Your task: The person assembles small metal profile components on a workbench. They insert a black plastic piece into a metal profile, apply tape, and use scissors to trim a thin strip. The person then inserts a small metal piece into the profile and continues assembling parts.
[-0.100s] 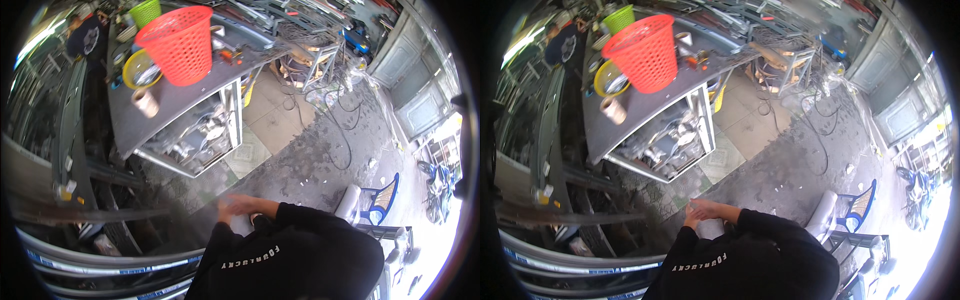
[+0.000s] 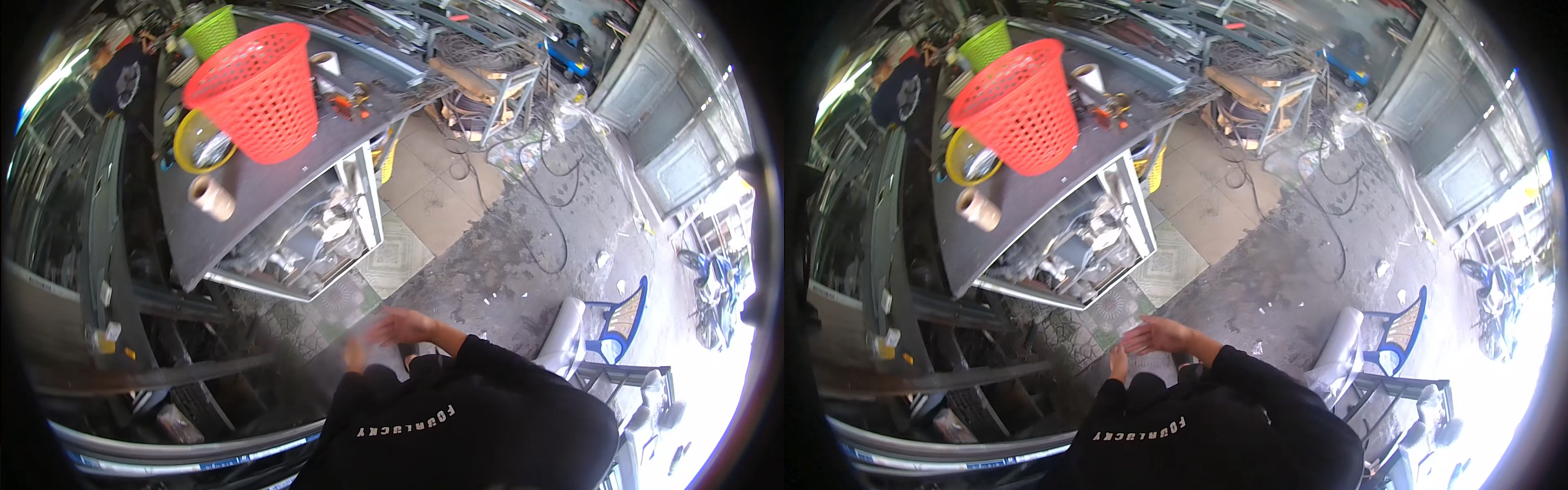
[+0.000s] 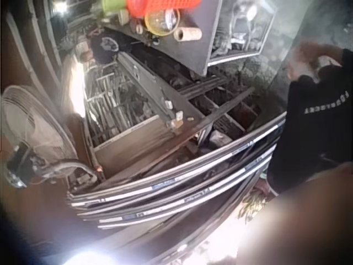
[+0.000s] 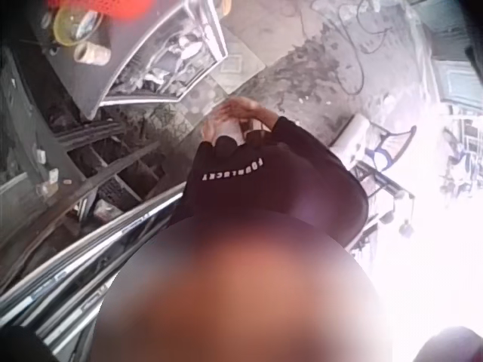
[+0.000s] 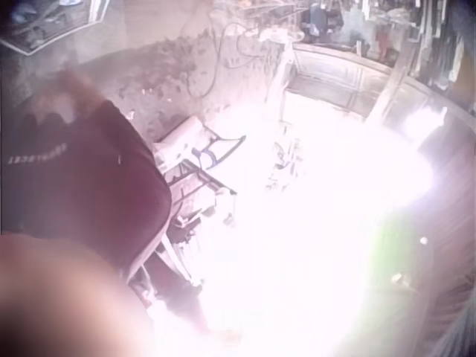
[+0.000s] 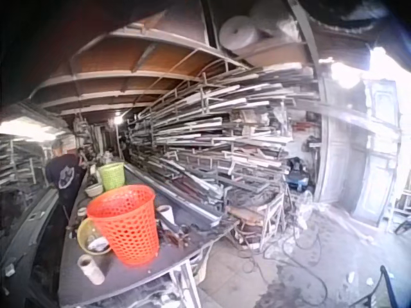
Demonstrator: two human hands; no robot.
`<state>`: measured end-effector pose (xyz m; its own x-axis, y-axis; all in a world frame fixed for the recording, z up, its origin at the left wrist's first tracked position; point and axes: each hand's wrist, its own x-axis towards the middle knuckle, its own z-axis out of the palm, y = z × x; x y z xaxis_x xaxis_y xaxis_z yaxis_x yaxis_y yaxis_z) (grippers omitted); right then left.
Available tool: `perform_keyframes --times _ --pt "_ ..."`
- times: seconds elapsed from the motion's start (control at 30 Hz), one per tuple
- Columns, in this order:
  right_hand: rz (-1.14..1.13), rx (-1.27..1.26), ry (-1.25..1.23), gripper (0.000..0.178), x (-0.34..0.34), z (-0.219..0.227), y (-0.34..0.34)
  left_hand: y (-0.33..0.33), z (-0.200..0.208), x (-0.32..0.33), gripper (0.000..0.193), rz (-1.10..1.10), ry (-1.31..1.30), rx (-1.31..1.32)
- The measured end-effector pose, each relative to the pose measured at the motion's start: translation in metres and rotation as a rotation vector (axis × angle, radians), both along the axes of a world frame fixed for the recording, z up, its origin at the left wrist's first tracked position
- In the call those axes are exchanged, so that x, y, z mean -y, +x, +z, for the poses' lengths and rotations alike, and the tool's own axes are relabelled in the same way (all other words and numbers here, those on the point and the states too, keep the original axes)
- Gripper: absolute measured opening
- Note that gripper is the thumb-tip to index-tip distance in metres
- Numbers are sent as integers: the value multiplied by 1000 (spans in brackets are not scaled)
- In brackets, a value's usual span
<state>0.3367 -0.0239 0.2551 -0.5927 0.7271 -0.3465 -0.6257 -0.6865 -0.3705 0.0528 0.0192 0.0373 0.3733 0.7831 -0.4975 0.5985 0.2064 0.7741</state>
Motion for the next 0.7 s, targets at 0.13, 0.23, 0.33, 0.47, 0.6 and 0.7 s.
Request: perform_keyframes --times 0.13,0.23,0.33,0.47,0.6,0.7 --pt "-530 539 -197 49 30 -93 88 -6 40 -27 48 -462 46 -314" --pt "-859 820 -654 41 96 -173 124 -25 57 -48 51 -788 -45 -157" --pt "-116 1317 -830 35 181 -213 144 -24 60 -79 59 -737 -343 -355" --pt "104 1248 -857 31 219 -198 167 33 63 -151 72 -789 -591 -442" --pt "-735 995 -979 30 196 -167 158 160 58 -220 85 -738 -746 -451" --pt "-994 990 -1003 34 185 -162 163 335 45 -254 77 -405 -977 -313"
